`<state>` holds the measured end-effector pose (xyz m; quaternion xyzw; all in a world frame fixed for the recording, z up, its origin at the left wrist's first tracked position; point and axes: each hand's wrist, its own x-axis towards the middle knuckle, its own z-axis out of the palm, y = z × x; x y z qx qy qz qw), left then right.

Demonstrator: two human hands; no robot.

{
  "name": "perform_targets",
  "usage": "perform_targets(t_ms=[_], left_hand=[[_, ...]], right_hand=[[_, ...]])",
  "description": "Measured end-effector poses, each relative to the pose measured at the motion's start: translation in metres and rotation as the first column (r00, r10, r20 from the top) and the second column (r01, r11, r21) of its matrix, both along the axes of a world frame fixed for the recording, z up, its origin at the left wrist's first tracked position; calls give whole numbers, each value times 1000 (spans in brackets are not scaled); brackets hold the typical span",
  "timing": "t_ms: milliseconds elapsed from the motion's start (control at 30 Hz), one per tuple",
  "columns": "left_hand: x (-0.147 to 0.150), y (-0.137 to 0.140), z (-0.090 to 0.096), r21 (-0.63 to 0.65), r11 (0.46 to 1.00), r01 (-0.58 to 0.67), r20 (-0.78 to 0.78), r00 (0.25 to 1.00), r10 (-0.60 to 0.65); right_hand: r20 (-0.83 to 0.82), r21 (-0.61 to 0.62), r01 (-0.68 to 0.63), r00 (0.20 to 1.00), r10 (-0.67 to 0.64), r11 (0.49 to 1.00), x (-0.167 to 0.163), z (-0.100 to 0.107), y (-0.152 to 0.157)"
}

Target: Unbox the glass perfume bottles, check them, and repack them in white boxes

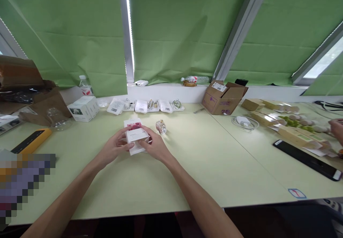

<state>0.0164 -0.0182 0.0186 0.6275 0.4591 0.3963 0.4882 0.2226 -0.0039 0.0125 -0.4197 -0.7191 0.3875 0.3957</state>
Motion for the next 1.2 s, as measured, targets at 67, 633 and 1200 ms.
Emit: perform_targets(t_ms=[67, 633, 1200], left_hand=[[0, 0, 0, 3, 1000, 2, 5, 1000, -2], [0, 0, 1, -1, 1000, 4, -4, 1000, -4], [-1, 0, 1, 1, 1000, 25, -24, 999, -25]], right_hand=[[3, 5, 2, 1000, -2, 1000, 0, 0, 0], [0, -3, -10, 1000, 10, 1000, 0, 1, -1], [38, 11, 6, 999, -7, 1000, 0, 0, 0]])
